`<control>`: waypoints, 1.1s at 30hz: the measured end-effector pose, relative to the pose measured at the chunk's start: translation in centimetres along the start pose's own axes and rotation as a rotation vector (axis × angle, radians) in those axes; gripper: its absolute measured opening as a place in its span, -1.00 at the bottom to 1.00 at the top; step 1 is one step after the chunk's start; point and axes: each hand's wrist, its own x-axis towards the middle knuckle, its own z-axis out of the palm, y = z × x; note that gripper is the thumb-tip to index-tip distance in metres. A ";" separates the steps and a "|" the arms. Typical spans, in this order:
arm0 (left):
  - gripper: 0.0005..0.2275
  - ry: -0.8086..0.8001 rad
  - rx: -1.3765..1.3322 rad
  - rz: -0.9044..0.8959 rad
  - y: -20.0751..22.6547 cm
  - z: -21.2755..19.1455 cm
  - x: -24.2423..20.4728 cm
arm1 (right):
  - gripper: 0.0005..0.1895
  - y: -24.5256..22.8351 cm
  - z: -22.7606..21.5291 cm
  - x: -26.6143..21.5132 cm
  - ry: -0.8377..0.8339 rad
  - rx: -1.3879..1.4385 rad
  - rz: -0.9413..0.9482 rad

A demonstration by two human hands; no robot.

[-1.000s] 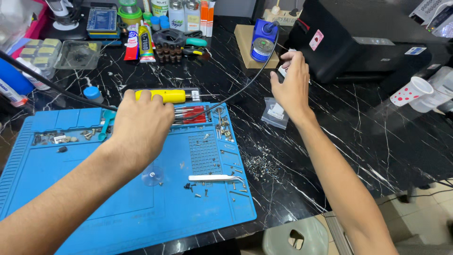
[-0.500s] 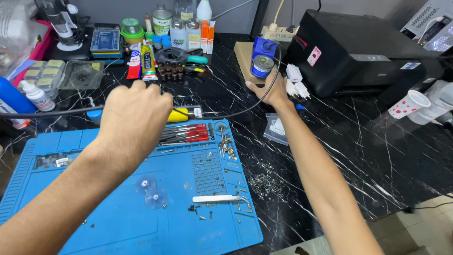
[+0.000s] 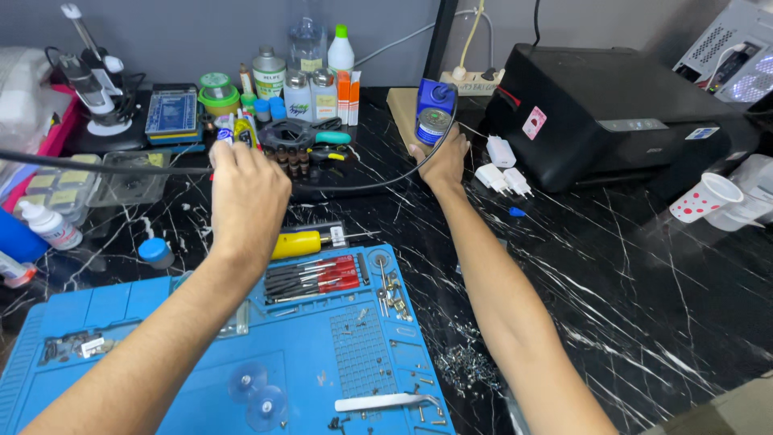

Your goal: The person organizes a cluttered workbench by moving a soldering station, handling a small blue plastic component, and pouring liquid from a bottle into a cup. They also handle various tools and small parts scattered on a blue mat.

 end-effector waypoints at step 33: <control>-0.65 -0.025 -0.789 0.450 7.0 -10.0 -10.2 | -0.24 6.0 -12.5 -15.7 -0.349 0.082 -0.373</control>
